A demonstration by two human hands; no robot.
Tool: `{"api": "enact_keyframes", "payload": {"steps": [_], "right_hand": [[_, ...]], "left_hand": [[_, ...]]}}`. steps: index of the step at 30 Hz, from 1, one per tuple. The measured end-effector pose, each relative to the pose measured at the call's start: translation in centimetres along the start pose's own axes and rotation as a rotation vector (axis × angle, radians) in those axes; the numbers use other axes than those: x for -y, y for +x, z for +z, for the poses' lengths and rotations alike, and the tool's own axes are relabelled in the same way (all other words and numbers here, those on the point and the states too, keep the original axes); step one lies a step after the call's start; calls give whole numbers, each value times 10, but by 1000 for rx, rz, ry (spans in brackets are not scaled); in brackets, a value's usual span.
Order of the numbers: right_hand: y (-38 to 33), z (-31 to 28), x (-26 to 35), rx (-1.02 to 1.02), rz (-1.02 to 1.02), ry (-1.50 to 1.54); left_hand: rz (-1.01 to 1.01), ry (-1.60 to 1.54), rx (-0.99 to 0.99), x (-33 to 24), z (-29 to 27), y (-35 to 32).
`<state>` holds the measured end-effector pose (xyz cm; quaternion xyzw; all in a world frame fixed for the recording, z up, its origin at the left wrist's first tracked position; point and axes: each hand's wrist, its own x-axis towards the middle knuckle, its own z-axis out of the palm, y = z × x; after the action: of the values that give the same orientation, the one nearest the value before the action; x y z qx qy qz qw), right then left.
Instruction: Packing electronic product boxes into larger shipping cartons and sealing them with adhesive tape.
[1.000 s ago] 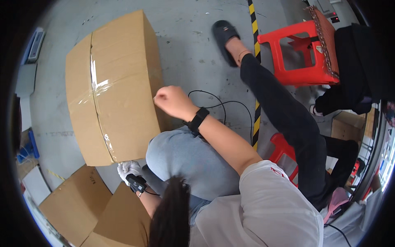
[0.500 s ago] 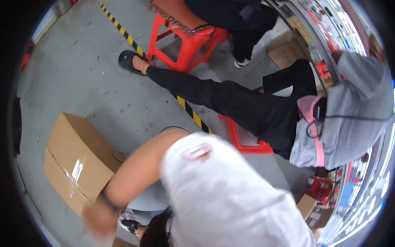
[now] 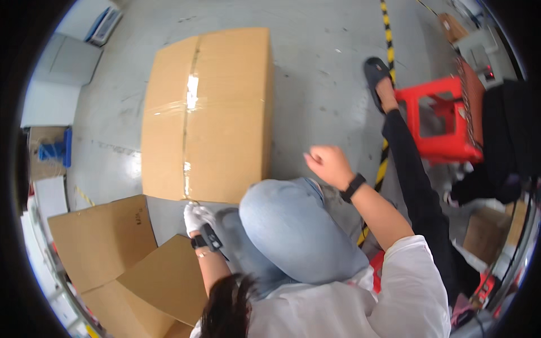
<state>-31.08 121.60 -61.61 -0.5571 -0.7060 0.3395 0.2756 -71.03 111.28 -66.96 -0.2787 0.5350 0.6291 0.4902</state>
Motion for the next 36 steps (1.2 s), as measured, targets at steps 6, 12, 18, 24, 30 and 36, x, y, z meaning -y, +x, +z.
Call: {"api": "enact_keyframes", "payload": {"steps": [6,12,18,24,30,36], "right_hand": [[168,74,59,-35,-247,-21],[240,127,76,199,-380,-423],[245,127,82,312,-413,-570],[228,135,64,241,-454,-554],[221,97,53,390,-450,-556],[260,66,27,244,-173,-590]], "left_hand": [[358,404,-34,28,2,-31],[710,973,-261,4,5,-31],[1420,1376,-68,7,138,-21],[1414,1981,-44,30,210,19],[1189,2212,177,4,227,31],[1071,2266,176,-2,251,39]]}}
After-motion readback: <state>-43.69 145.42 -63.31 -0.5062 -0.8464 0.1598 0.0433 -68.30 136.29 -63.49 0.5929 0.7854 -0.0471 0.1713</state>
